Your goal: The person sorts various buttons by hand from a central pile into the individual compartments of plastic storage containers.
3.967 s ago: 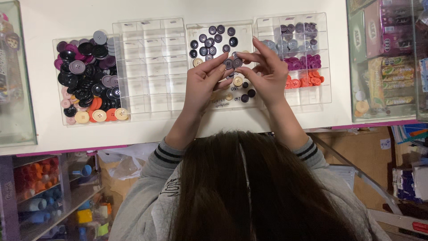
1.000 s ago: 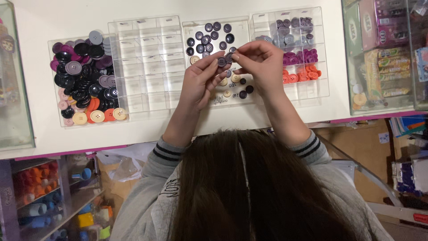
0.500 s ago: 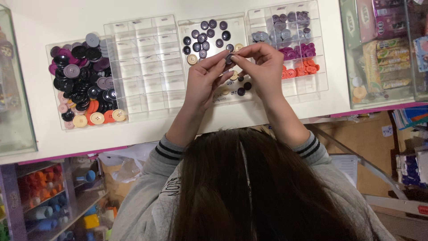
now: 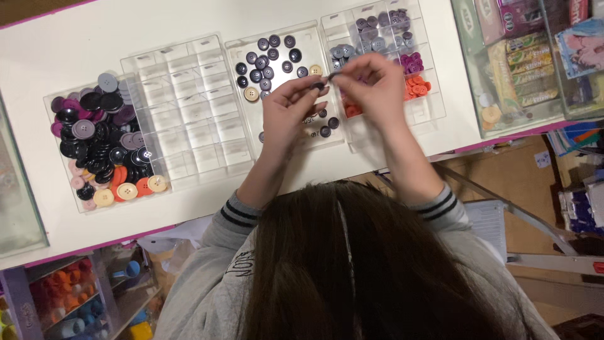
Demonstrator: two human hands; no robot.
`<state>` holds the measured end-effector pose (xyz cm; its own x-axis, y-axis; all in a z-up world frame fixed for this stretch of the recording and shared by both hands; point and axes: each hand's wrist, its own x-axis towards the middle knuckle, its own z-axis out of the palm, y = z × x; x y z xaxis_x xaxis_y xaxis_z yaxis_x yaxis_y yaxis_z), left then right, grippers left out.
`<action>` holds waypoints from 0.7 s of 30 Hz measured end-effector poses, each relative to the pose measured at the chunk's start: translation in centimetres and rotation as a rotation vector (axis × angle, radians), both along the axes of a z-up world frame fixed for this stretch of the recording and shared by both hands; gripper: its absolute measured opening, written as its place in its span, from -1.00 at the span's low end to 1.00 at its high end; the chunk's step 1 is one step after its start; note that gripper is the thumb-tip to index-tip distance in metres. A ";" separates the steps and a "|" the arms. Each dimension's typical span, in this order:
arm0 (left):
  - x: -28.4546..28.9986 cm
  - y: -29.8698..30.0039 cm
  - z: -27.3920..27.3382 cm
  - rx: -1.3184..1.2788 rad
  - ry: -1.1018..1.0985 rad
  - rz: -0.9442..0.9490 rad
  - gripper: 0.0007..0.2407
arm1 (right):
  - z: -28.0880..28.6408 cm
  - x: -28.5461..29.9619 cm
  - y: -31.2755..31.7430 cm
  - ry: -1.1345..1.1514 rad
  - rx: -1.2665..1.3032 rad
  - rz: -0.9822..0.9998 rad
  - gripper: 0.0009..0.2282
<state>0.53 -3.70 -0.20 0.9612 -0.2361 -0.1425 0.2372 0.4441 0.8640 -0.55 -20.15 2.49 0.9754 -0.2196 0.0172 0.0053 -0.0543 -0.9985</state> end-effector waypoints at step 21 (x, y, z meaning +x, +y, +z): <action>-0.6 10.5 0.8 -0.010 0.113 0.494 -0.86 | 0.2 9.8 1.3 0.001 -0.895 0.505 -0.83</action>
